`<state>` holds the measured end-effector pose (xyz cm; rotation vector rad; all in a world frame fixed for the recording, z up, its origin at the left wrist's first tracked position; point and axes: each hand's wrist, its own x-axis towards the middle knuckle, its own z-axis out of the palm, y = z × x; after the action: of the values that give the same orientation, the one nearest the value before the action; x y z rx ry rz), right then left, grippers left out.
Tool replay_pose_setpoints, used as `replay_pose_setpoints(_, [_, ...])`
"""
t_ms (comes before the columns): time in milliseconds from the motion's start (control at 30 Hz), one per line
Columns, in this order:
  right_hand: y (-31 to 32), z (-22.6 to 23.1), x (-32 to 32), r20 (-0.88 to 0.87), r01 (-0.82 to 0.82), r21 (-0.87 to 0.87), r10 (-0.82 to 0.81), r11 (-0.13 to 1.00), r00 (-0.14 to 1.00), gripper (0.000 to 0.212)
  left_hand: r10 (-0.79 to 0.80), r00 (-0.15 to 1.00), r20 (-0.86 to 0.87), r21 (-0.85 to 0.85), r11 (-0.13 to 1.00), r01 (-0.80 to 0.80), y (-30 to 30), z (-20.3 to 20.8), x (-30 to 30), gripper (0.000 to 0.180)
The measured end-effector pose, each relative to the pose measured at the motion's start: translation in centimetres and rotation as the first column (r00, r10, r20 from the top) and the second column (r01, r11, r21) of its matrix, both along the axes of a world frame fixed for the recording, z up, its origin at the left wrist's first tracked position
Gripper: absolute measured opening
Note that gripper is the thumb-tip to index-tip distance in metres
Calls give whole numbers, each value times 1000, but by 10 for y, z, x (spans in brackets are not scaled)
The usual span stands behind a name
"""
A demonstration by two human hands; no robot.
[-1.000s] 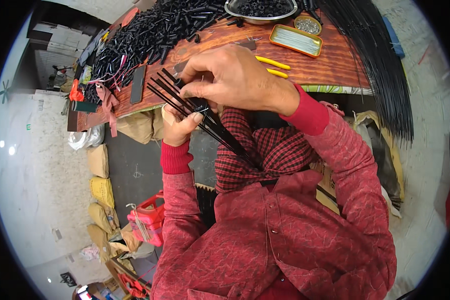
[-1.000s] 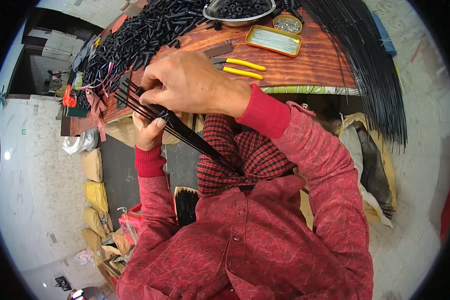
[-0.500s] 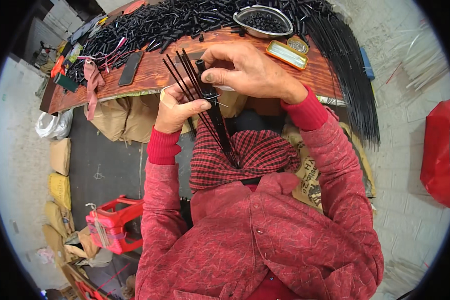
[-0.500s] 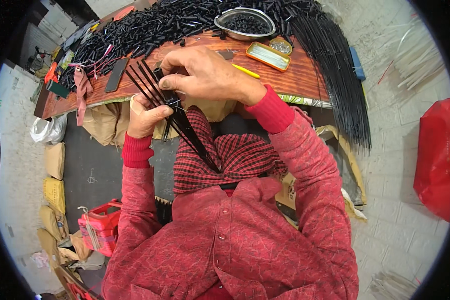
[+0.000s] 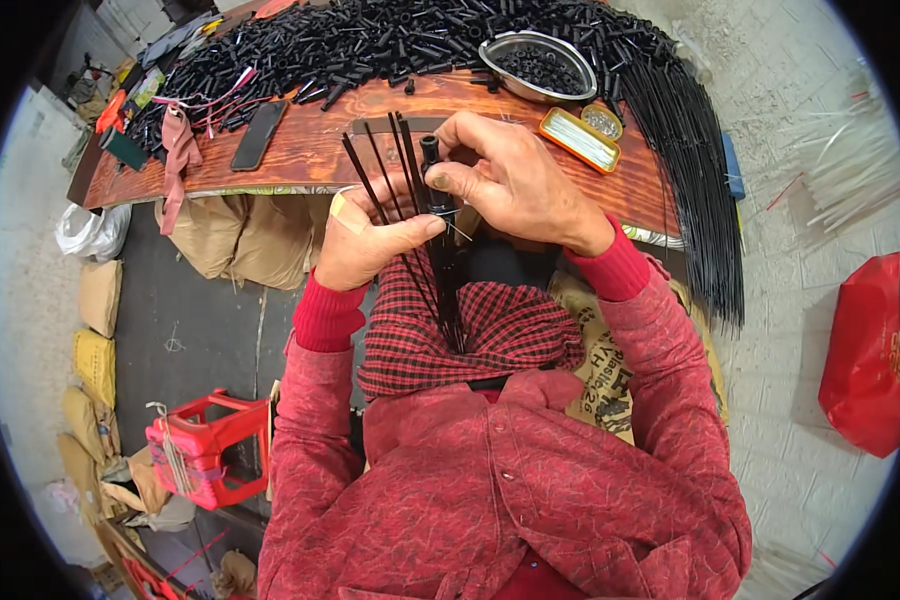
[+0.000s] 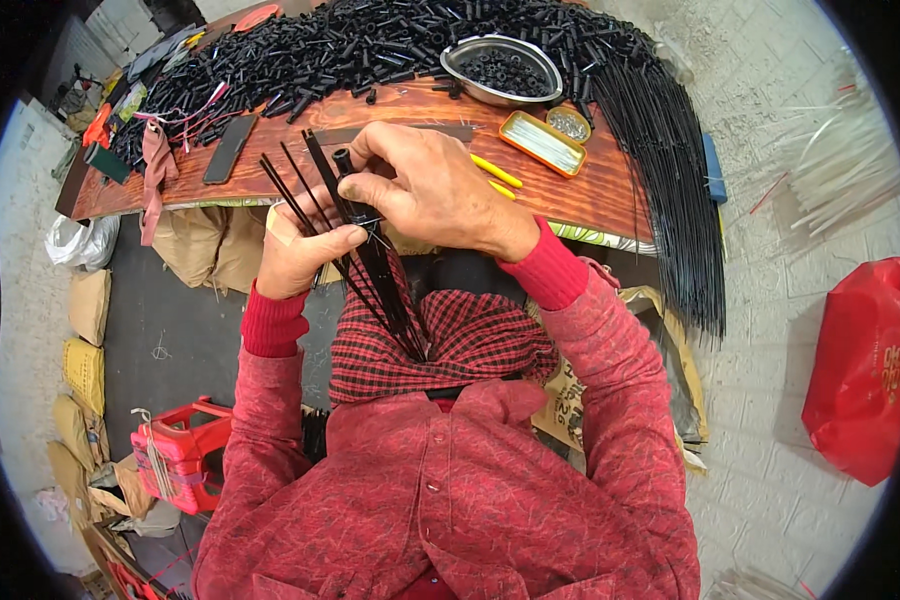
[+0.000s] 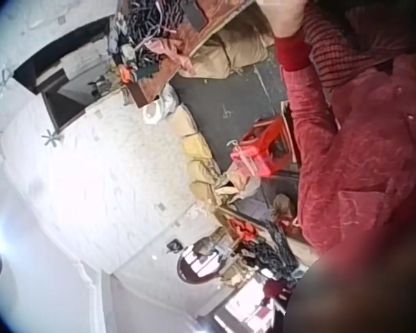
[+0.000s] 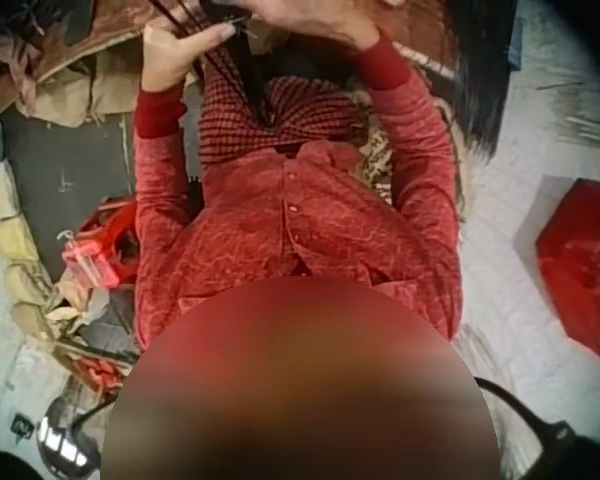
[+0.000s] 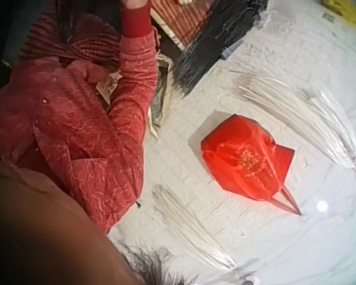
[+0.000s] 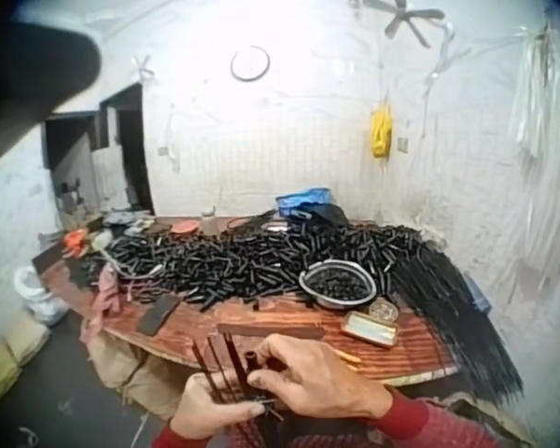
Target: Trimming the ends of bundled wires using a hand tool at a workbench.
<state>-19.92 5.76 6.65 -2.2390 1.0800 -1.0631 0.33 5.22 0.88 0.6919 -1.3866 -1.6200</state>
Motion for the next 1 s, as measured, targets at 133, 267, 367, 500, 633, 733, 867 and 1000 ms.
replay_pose_setpoints(133, [-9, -5, -1, 71, -28, -52, 32, 998, 997, 23, 48, 997, 65, -61, 997, -44, -1, 7, -1, 40])
replay_pose_setpoints(267, [-19, -9, -1, 117, -64, 4, 63, 998, 991, 23, 64, 994, 90, -74, 996, -58, -7, 8, 0, 37])
replay_pose_setpoints(367, [-27, -13, -5, 110, -95, -3, 94, 996, 989, 23, 37, 985, 166, -84, 996, -23, -14, 2, 0, 39])
replay_pose_setpoints(500, [-33, -15, -7, 159, -126, 74, 113, 989, 981, 23, 20, 999, 34, -59, 998, -18, -19, -8, -2, 38])
replay_pose_setpoints(633, [-38, -23, -1, 219, -118, 100, 94, 988, 971, 23, 50, 996, 69, -73, 996, -45, -21, -11, 0, 38])
replay_pose_setpoints(733, [-40, -25, 8, 190, -68, -19, 71, 997, 979, 23, 77, 992, 100, -85, 994, -69, -20, -8, 4, 37])
replay_pose_setpoints(867, [-48, -32, 21, 230, -73, -116, 98, 991, 968, 22, 136, 985, 106, -126, 984, -123, -20, -10, 13, 37])
replay_pose_setpoints(1000, [-49, -34, 28, 222, -59, -140, 89, 988, 971, 22, 175, 978, 114, -91, 982, -165, -20, -13, 18, 35])
